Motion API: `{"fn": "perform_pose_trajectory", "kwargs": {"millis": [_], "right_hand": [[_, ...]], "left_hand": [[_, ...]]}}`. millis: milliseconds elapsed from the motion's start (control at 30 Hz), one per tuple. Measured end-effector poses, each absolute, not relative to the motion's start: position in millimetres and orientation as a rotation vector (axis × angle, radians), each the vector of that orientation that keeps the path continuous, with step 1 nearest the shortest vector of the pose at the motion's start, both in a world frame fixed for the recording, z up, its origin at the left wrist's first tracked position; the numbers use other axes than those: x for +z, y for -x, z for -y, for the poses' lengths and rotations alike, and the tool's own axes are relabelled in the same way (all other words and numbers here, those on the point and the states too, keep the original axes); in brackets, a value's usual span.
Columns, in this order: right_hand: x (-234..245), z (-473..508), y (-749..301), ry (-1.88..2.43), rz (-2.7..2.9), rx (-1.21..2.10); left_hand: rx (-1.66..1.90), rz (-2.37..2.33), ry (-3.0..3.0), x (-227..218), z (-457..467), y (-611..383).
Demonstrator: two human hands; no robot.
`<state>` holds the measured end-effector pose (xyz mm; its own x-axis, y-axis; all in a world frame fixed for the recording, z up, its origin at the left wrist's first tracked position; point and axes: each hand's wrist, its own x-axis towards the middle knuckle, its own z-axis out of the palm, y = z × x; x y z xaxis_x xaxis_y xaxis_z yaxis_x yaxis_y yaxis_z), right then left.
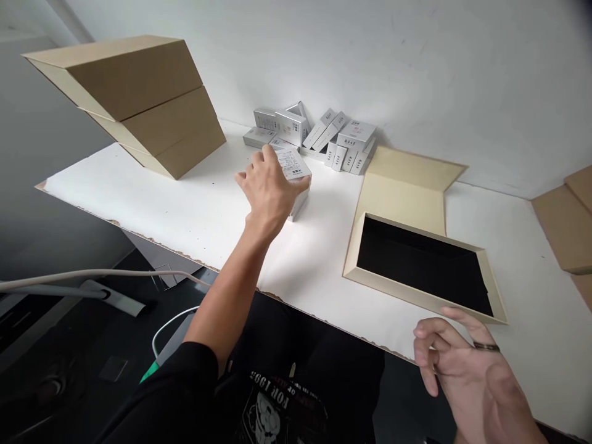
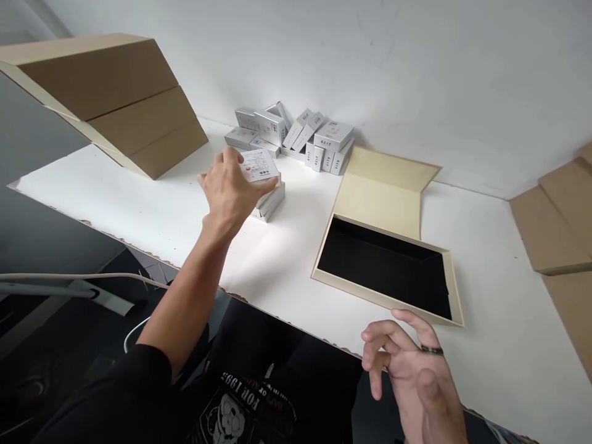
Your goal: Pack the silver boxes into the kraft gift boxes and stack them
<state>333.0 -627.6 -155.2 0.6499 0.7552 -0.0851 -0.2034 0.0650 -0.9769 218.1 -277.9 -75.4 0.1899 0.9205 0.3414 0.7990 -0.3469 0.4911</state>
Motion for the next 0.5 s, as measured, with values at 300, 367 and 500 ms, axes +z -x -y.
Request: {"fn": "perform_pose_trajectory", "kwargs": {"millis": [300,367,500], "right_hand": [[-153.0,620.4,-319.4,1.251,0.657,0.802],[-153.1,622.9,-316.8,1.268,0.66,0.792],[-152.4,627.2,-321.2,1.285,0.654,0.742]], "left_hand": [[0.808,-1.66,-2.254,-77.7,261.9,-242.9],[0.883,-1.585,-2.211,-74.5,263.9,-238.3],[1.28,-1.296,-2.193,-60.7,283.4,-221.1]]}}
